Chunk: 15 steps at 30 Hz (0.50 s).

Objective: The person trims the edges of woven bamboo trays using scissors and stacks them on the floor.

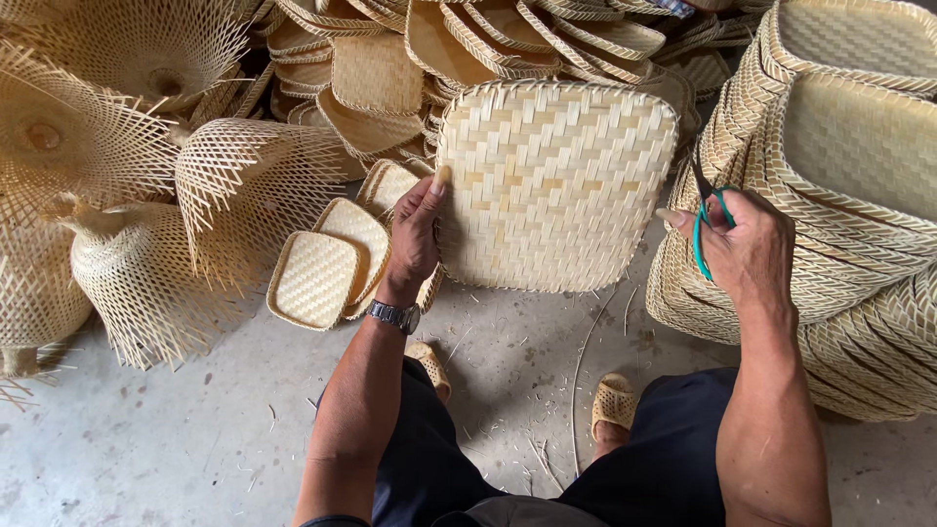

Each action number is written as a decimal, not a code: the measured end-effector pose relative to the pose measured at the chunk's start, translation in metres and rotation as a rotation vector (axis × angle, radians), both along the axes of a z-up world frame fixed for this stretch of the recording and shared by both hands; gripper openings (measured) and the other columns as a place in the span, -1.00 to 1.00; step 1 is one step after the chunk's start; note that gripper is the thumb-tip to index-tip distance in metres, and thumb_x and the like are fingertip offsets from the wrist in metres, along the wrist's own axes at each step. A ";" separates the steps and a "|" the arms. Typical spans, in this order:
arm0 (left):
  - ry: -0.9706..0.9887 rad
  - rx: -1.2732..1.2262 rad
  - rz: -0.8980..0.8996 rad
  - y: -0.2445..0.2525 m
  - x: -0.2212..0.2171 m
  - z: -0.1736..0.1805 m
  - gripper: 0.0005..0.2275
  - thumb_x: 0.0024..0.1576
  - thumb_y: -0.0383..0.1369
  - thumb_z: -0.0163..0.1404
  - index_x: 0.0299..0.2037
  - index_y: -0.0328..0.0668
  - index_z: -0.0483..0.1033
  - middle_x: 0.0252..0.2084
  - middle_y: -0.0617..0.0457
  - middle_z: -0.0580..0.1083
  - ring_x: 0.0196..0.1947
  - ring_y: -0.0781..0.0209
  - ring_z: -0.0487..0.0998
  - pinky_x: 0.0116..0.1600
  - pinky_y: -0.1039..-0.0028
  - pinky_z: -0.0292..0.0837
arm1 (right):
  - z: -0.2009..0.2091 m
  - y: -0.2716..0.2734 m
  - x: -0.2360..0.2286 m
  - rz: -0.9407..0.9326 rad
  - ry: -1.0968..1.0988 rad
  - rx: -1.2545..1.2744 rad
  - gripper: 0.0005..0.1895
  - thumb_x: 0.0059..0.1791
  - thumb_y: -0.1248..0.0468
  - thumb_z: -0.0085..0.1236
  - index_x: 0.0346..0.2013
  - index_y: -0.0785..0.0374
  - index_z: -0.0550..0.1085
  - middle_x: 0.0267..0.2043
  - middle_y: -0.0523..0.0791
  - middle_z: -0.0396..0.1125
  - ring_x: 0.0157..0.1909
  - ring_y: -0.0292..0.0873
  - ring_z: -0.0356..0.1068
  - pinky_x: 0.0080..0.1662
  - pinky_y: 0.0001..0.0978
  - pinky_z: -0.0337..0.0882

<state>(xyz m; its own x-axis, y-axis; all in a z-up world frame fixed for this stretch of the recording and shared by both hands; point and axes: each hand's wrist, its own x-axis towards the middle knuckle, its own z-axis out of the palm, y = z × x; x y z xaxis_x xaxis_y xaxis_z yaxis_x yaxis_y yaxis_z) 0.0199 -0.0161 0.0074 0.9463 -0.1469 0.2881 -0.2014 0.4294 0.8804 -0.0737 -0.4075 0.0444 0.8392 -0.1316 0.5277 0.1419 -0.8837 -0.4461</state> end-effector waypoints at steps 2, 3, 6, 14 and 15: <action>0.018 0.016 -0.027 -0.002 -0.003 0.002 -0.65 0.37 -0.21 -0.01 0.15 -0.38 0.56 0.00 0.14 0.57 -0.01 0.42 0.46 0.16 0.57 0.32 | 0.001 -0.001 -0.001 -0.008 -0.030 0.002 -0.47 0.02 -0.06 0.47 -0.35 0.37 0.48 -0.41 -0.01 0.40 -0.41 -0.04 0.38 -0.27 -0.19 0.37; 0.033 0.010 -0.050 -0.003 -0.004 0.004 -0.65 0.36 -0.21 -0.02 0.13 -0.38 0.56 0.01 0.12 0.58 -0.01 0.40 0.48 0.16 0.55 0.33 | 0.001 -0.002 -0.001 -0.009 -0.020 0.006 -0.51 0.02 -0.01 0.46 -0.36 0.38 0.49 -0.41 -0.01 0.41 -0.41 -0.04 0.39 -0.27 -0.19 0.37; 0.032 0.027 -0.062 -0.004 -0.007 0.008 -0.65 0.34 -0.21 -0.02 0.14 -0.37 0.54 0.04 0.08 0.59 0.02 0.37 0.51 0.19 0.53 0.35 | -0.001 -0.006 -0.002 -0.010 -0.012 0.005 -0.61 0.02 0.10 0.42 -0.38 0.38 0.51 -0.40 -0.01 0.44 -0.39 -0.05 0.43 -0.26 -0.20 0.38; 0.024 0.018 -0.085 -0.004 -0.011 0.010 -0.65 0.34 -0.23 -0.02 0.17 -0.37 0.52 0.08 0.06 0.57 0.06 0.37 0.51 0.23 0.51 0.34 | -0.009 -0.010 -0.001 0.001 -0.135 -0.080 -0.75 0.06 0.21 0.40 -0.33 0.33 0.56 -0.40 -0.05 0.47 -0.34 -0.11 0.49 -0.25 -0.25 0.43; 0.020 0.020 -0.082 -0.004 -0.011 0.010 -0.65 0.34 -0.24 -0.02 0.17 -0.37 0.52 0.09 0.06 0.57 0.06 0.37 0.50 0.24 0.52 0.34 | -0.010 -0.010 -0.001 -0.008 -0.128 -0.088 -0.75 0.08 0.21 0.39 -0.35 0.32 0.56 -0.42 -0.06 0.47 -0.36 -0.13 0.48 -0.27 -0.26 0.41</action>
<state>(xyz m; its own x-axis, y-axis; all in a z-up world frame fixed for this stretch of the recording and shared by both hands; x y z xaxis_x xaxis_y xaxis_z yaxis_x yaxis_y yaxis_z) 0.0088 -0.0203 0.0174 0.9362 -0.2299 0.2659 -0.1487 0.4263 0.8923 -0.0747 -0.4179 0.0339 0.7634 -0.0866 0.6401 0.1852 -0.9200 -0.3454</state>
